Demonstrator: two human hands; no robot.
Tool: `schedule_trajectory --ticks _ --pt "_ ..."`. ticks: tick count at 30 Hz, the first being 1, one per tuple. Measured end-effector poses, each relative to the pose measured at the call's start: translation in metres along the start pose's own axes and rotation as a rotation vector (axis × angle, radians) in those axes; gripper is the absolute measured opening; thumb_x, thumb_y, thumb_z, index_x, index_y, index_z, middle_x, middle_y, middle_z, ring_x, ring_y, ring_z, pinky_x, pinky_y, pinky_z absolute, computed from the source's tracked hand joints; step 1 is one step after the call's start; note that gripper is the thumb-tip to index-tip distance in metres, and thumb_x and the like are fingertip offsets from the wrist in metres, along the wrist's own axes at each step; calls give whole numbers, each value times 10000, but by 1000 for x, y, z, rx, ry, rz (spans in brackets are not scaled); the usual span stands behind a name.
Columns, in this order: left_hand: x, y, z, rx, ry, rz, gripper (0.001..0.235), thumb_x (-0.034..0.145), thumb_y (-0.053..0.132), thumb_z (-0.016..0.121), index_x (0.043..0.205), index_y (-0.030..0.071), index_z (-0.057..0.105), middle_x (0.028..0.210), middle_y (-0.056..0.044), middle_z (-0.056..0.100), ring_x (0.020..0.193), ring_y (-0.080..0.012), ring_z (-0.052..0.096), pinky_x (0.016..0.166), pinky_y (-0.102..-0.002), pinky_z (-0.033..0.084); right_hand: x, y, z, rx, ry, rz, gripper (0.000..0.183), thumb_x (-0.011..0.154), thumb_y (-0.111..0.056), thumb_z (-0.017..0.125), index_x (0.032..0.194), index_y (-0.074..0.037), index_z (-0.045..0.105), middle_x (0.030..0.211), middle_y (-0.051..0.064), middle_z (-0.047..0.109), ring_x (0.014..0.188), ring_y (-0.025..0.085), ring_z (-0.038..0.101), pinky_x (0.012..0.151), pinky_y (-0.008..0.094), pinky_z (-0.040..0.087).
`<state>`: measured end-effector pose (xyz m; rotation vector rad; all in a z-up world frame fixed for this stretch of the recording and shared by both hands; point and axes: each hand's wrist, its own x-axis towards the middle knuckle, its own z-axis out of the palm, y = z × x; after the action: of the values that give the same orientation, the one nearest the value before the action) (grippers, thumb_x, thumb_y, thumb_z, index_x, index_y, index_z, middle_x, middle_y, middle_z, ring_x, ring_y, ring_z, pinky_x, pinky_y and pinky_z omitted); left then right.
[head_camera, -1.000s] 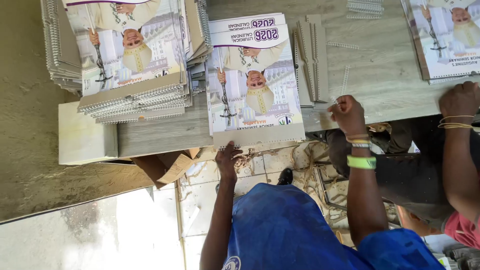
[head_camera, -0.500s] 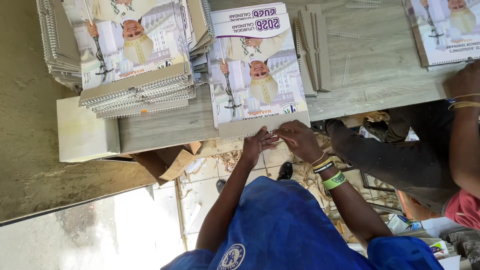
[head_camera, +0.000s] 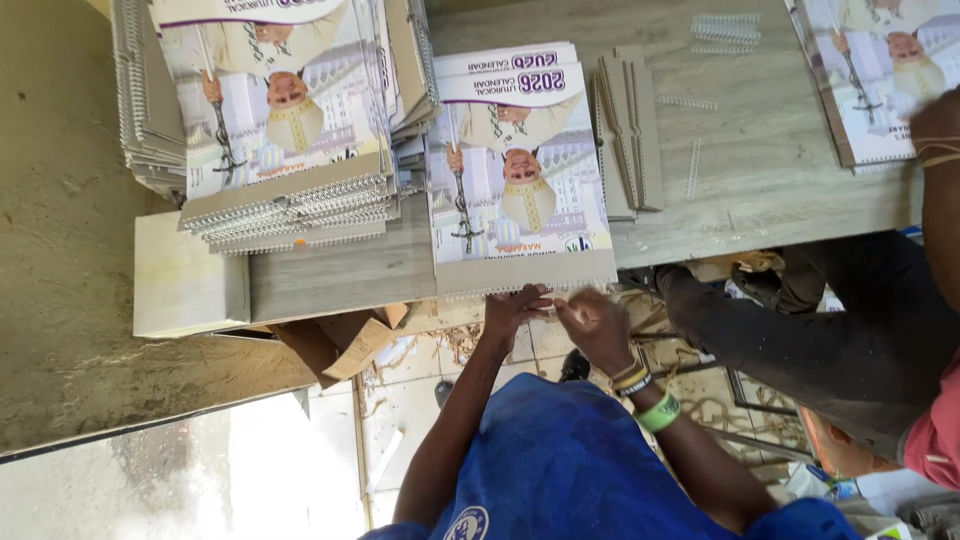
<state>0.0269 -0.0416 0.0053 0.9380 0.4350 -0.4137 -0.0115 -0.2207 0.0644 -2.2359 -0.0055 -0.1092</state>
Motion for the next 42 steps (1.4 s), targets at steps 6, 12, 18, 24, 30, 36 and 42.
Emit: schedule_trajectory --ticks 6,12,18,24,30,36,42 --pt "8 -15 -5 79 71 14 283 871 142 902 1021 -77 807 997 -251 810 858 -354 830 727 -391 683 13 37 42 1158 25 611 385 1073 -368 758 944 -78 541 966 213 778 635 234 699 542 345 511" --pt "14 -19 -7 100 91 40 241 877 119 888 1045 -34 809 970 -236 815 782 -326 827 624 -363 699 18 77 22 1170 175 447 303 1046 -266 814 896 -33 694 824 189 771 615 226 721 575 326 565" --pt "-5 -11 8 35 126 133 211 790 37 965 810 -43 771 739 -144 719 805 -325 827 671 -414 700 21 96 20 1067 204 444 353 1041 -285 821 835 -76 624 673 153 697 476 202 642 470 310 539" --pt "-17 -3 19 22 108 84 210 855 85 918 815 -50 762 782 -188 769 782 -357 824 693 -420 712 25 76 26 1168 213 561 555 1080 -511 716 718 -126 549 431 126 456 301 242 459 331 396 464" --pt "-28 -2 -23 -205 194 216 271 1021 190 748 914 53 539 924 -162 691 1004 -485 789 863 -571 643 20 58 23 1132 173 445 553 1077 -352 768 661 -26 606 730 322 732 567 387 756 485 442 607" --pt "-49 13 -36 184 455 522 302 945 62 822 746 64 595 675 -107 694 727 -291 819 702 -404 674 -16 30 5 811 334 321 497 1099 -350 740 783 26 669 672 281 728 515 314 737 459 394 611" --pt "-58 71 -48 247 384 706 304 876 52 904 686 58 666 528 -123 616 568 -119 609 604 -328 594 -22 -3 7 846 502 143 474 1168 -249 639 776 16 663 624 267 688 491 286 697 536 381 581"
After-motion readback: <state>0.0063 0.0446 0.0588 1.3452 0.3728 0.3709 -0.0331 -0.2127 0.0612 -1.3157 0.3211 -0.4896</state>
